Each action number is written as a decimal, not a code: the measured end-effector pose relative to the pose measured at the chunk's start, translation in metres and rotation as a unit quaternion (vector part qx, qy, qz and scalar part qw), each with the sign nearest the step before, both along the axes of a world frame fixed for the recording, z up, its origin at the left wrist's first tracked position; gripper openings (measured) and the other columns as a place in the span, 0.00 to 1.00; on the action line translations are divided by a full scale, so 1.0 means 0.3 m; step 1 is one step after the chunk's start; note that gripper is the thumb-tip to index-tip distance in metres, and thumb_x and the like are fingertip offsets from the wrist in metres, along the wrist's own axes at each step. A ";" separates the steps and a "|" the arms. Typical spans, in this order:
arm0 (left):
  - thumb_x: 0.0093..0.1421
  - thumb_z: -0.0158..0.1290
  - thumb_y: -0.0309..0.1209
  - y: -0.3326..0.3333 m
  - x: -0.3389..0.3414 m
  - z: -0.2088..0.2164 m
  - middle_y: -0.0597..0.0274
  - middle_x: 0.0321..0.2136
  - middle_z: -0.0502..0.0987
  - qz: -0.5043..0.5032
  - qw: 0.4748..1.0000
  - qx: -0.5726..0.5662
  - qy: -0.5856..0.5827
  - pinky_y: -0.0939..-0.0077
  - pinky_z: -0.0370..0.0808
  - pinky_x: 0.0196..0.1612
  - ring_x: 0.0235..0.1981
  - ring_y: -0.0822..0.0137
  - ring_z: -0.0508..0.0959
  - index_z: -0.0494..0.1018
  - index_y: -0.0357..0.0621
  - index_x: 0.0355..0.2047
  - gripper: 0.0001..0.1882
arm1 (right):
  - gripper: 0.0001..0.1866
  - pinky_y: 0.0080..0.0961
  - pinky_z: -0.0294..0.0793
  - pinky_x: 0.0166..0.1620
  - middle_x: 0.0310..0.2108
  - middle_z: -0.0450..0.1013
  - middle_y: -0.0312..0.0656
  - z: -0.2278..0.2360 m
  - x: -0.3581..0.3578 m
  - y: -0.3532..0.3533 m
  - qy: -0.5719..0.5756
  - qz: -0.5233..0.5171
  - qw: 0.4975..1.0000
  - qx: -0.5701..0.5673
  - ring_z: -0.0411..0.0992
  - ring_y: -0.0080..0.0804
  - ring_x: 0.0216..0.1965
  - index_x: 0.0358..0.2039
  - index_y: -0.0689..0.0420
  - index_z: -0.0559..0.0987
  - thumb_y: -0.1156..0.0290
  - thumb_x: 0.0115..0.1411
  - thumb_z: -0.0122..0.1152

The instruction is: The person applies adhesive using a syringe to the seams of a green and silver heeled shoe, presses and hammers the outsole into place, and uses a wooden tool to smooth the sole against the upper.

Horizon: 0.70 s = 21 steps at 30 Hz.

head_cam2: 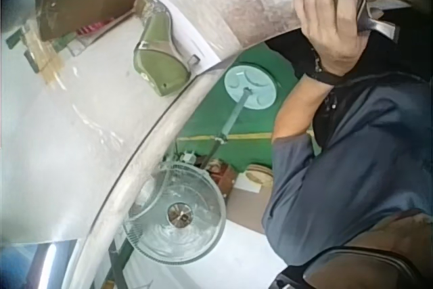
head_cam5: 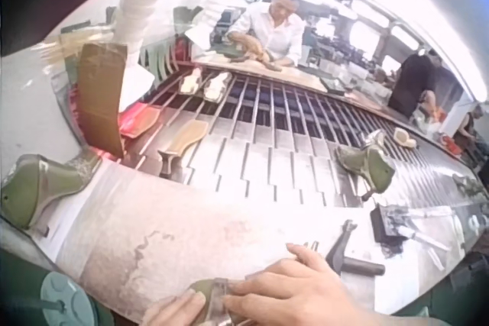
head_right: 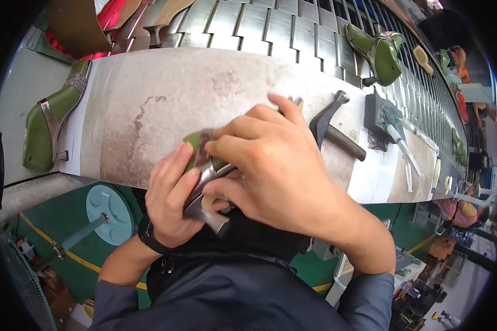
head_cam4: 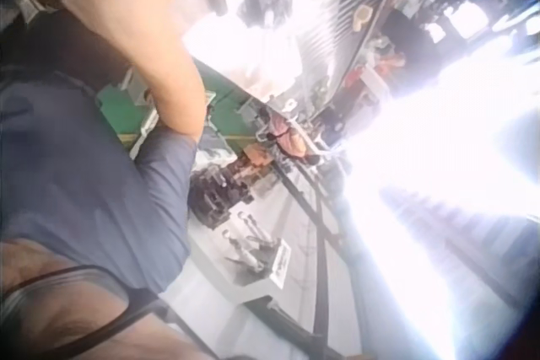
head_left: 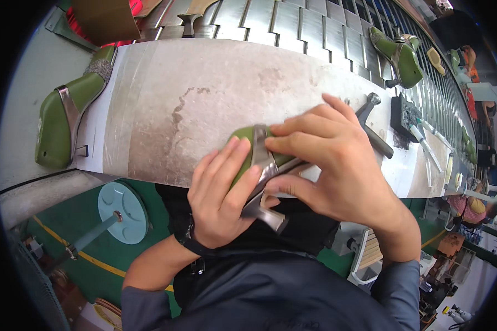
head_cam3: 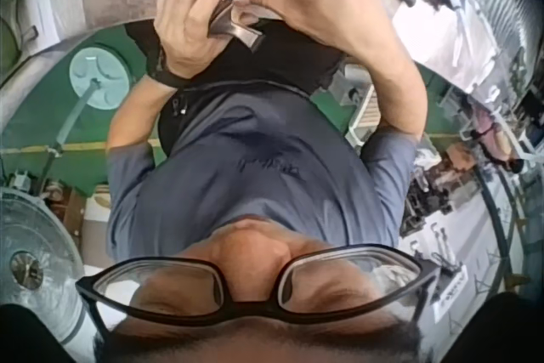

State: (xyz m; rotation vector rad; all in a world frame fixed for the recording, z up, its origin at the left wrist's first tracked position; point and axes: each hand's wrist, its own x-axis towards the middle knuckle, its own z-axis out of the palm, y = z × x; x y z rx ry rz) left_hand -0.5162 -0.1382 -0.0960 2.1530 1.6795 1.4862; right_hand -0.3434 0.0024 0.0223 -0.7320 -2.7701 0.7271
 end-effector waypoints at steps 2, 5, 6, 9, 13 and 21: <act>0.55 0.71 0.41 0.011 0.012 0.033 0.37 0.65 0.72 0.004 0.999 -0.045 0.027 0.39 0.70 0.64 0.65 0.38 0.75 0.67 0.40 0.67 0.42 | 0.34 0.62 0.58 0.72 0.55 0.80 0.43 -0.017 0.013 0.020 -0.024 0.013 0.998 0.058 0.75 0.45 0.60 0.53 0.55 0.85 0.60 0.43 0.85; 0.60 0.68 0.47 0.006 -0.004 0.060 0.32 0.71 0.64 -0.023 0.992 -0.104 0.063 0.30 0.56 0.71 0.72 0.37 0.66 0.62 0.36 0.70 0.46 | 0.40 0.65 0.59 0.70 0.63 0.74 0.47 -0.082 0.056 0.020 0.046 -0.092 0.981 0.166 0.72 0.51 0.64 0.58 0.54 0.82 0.58 0.43 0.85; 0.57 0.70 0.49 0.013 -0.016 0.094 0.32 0.71 0.63 -0.048 0.987 -0.140 0.057 0.29 0.55 0.71 0.73 0.37 0.65 0.62 0.36 0.70 0.49 | 0.42 0.59 0.63 0.70 0.68 0.69 0.51 -0.099 0.068 0.014 0.055 -0.097 0.978 0.174 0.70 0.55 0.67 0.62 0.56 0.79 0.60 0.45 0.85; 0.51 0.74 0.52 0.044 -0.054 0.183 0.35 0.73 0.62 -0.082 0.974 -0.200 0.062 0.30 0.49 0.73 0.75 0.37 0.61 0.60 0.39 0.71 0.55 | 0.38 0.49 0.70 0.66 0.66 0.70 0.54 -0.157 0.167 0.007 0.169 -0.200 0.955 0.137 0.71 0.54 0.64 0.63 0.56 0.79 0.59 0.52 0.82; 0.51 0.76 0.43 0.196 -0.033 0.221 0.36 0.69 0.68 -0.079 0.977 -0.194 0.050 0.45 0.66 0.68 0.68 0.46 0.72 0.67 0.39 0.56 0.40 | 0.25 0.38 0.77 0.60 0.62 0.74 0.55 -0.279 0.381 0.026 0.143 -0.357 0.914 0.131 0.75 0.50 0.61 0.59 0.60 0.81 0.75 0.61 0.70; 0.55 0.70 0.24 0.260 -0.004 0.218 0.41 0.62 0.76 -0.128 0.920 -0.332 -0.164 0.82 0.71 0.34 0.33 0.82 0.68 0.64 0.43 0.42 0.24 | 0.33 0.47 0.68 0.63 0.56 0.75 0.53 -0.284 0.409 0.020 0.008 -0.255 0.934 0.251 0.74 0.52 0.55 0.64 0.52 0.79 0.84 0.56 0.57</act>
